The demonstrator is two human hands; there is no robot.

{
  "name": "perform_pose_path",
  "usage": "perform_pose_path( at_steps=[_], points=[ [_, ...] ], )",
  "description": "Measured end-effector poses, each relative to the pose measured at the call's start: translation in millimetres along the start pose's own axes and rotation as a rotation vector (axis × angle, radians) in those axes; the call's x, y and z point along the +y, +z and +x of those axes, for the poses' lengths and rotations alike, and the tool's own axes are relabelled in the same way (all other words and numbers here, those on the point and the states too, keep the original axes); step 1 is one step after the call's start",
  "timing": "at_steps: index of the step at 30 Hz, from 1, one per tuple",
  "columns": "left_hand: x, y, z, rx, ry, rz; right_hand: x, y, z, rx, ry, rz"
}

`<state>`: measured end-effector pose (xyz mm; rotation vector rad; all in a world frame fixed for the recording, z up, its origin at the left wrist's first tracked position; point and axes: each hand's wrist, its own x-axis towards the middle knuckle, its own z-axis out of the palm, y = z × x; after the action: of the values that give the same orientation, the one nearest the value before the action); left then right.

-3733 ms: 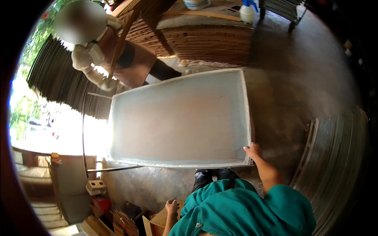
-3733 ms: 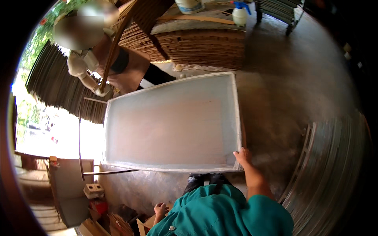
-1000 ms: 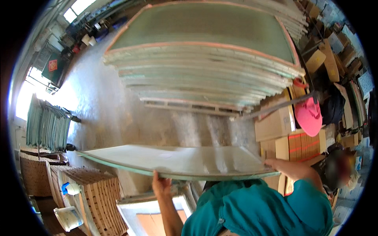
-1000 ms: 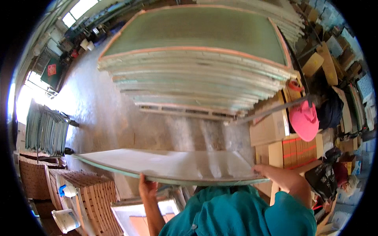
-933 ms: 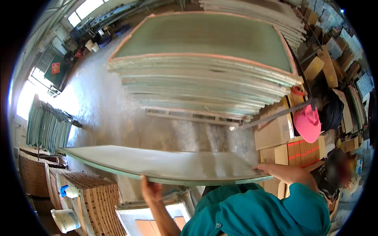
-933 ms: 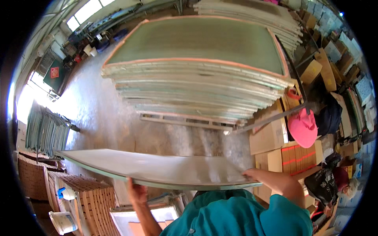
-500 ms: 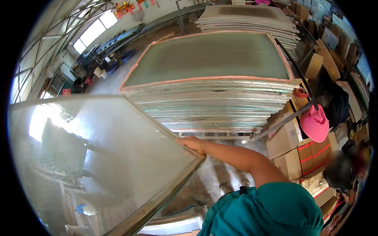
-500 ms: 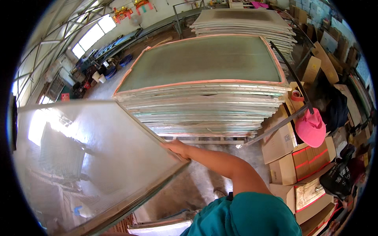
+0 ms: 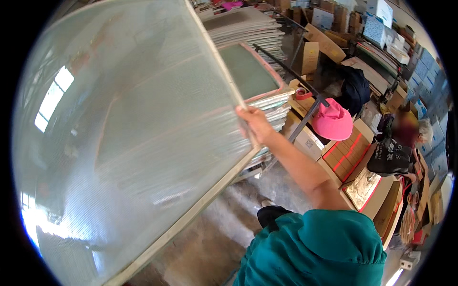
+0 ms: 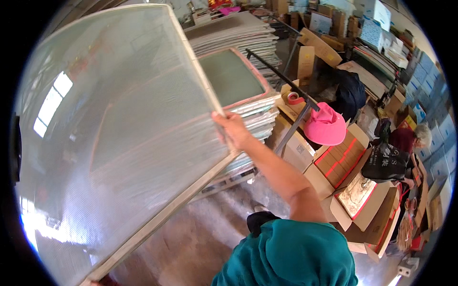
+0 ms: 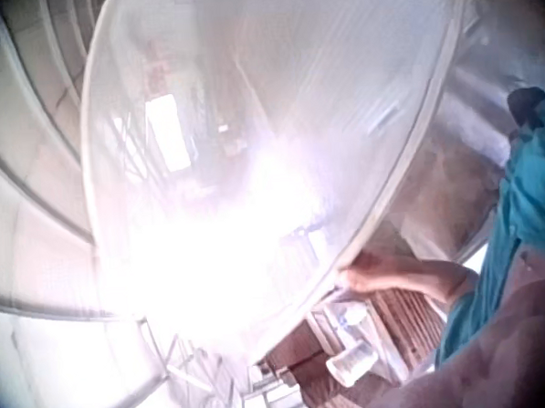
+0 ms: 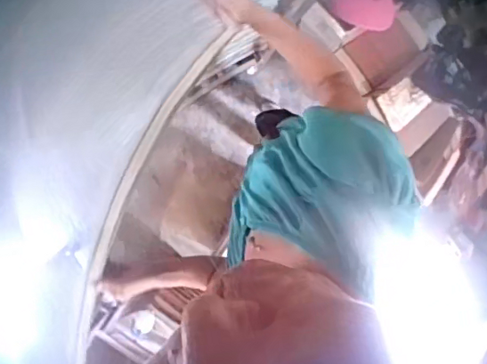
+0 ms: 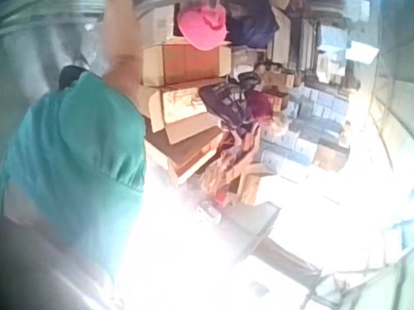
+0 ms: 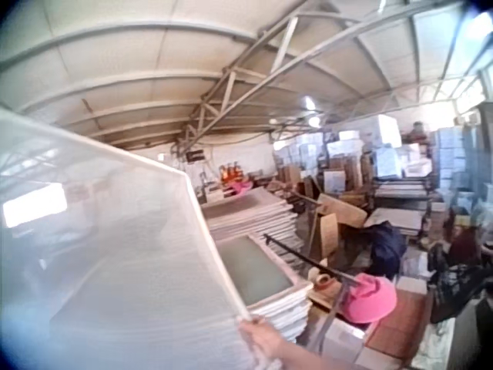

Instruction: The person places rectangular cardboard strips onto a large translucent frame held by a coworker. The person then lifts the frame and stacks it onto a pile of similar frames. This process is repeated multiple times with different frames.

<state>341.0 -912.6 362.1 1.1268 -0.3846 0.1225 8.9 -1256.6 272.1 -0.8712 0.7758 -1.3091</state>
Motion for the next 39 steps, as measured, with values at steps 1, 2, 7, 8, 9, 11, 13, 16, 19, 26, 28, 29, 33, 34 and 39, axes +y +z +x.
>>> perform_pose_path(
  at_steps=[1,2,7,8,9,11,13,16,19,26,28,29,33,34,39],
  points=[
    [-16.1,11.2,0.7,-0.046,-0.041,-0.013,-21.1,-17.8,1.6,0.047,-0.025,-0.071],
    [-35.4,25.8,2.7,-0.113,-0.105,-0.036,-43.8,-33.2,1.1,0.098,-0.049,-0.140],
    [-132.1,97.5,22.2,-0.317,-0.340,-0.125,-101.1,-75.6,33.8,0.228,-0.016,-0.284],
    [-143.6,122.6,22.3,-0.372,-0.376,-0.082,-108.4,-82.6,44.8,0.254,0.011,-0.286],
    [-156.5,148.0,16.9,-0.402,-0.402,-0.044,-113.5,-88.7,58.7,0.263,0.064,-0.298],
    [-186.9,204.8,2.7,-0.445,-0.467,-0.043,-99.5,-118.1,98.5,0.284,0.042,-0.277],
    [-220.3,247.6,0.8,-0.468,-0.541,-0.023,-100.3,-137.7,130.0,0.301,0.056,-0.262],
    [-263.2,295.2,-2.3,-0.484,-0.640,-0.008,-90.4,-160.8,175.0,0.398,0.153,-0.318],
    [-293.1,324.4,-13.5,-0.511,-0.716,0.000,-76.0,-202.8,213.6,0.352,0.196,-0.384],
    [-305.6,333.2,-32.7,-0.559,-0.754,0.298,-83.8,-211.4,234.4,0.358,0.219,-1.092],
    [-303.2,329.7,-27.3,-0.627,-0.755,0.440,-112.1,-188.4,224.0,0.289,0.070,-1.850],
    [-305.7,327.1,-26.1,-0.714,-0.703,0.539,-115.4,-186.9,231.4,0.273,0.057,-2.049],
    [-271.4,294.9,-36.1,-0.806,-0.679,0.579,-108.3,-122.8,229.7,0.242,-0.830,-1.892],
    [-260.7,275.5,-36.8,-0.805,-0.666,0.535,-98.1,-98.3,225.2,0.155,-0.930,-1.785],
    [-193.7,136.3,-52.8,-0.581,-0.659,0.451,12.1,41.1,150.6,-0.530,-1.076,-1.275]
  ],
)
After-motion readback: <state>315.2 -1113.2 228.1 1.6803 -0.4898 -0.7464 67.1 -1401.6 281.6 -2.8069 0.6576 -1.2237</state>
